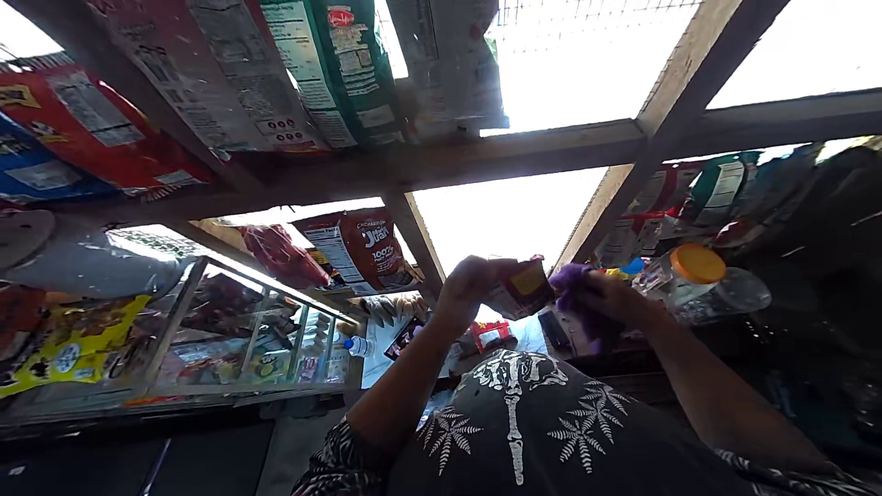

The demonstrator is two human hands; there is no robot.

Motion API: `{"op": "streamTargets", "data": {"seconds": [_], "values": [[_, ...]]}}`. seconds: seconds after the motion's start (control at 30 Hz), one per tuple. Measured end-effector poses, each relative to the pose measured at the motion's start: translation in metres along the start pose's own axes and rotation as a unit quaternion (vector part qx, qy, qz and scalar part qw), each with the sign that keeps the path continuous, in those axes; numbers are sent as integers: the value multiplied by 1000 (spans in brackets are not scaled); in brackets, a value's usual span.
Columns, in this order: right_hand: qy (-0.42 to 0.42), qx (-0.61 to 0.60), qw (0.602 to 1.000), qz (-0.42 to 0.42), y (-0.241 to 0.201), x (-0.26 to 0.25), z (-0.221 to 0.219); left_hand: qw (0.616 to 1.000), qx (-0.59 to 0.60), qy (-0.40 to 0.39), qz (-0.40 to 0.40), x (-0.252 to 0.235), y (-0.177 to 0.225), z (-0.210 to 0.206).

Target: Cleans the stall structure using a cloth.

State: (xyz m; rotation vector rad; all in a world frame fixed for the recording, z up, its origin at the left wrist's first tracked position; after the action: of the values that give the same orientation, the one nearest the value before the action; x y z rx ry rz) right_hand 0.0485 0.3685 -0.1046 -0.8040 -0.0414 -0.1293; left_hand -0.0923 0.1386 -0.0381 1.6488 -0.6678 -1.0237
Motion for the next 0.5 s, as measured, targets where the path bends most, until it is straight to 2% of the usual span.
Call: {"op": "streamTargets", "data": {"seconds": [0.07,0.13,0.17,0.27,0.33,0.37,0.43,0.5], "values": [[69,-125,989,-43,-12,13,27,993,-61,-82,-54,0,21,-10],[102,-259,959,-48,-40,22,35,969,-145,-136,-148,-1,37,-24],[92,-316,943,-39,-59,22,30,947,-215,-129,-200,0,43,-29],[-3,-412,911,7,-113,11,-14,857,-398,-10,-326,9,52,-37],[-50,-396,914,71,-121,4,-42,826,-420,57,-371,16,55,-35],[-52,-349,931,93,-115,0,-50,824,-415,72,-380,19,56,-32],[-47,-166,980,103,-101,-9,-52,844,-381,74,-370,20,59,-26],[-19,-62,994,85,-94,-13,-37,883,-328,61,-332,16,61,-16]]}}
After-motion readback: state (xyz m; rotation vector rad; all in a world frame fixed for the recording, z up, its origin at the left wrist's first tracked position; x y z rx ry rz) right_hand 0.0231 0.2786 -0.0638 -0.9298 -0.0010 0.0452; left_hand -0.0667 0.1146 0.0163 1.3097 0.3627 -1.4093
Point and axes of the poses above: each hand's wrist, its own x-axis away from the middle knuckle, its own z-axis out of the back of the hand, y = z × x, the point moved 9 cm from there along -x, towards the middle knuckle, and after that the axes turned 8 degrees about -y, right-handed, at the moved point
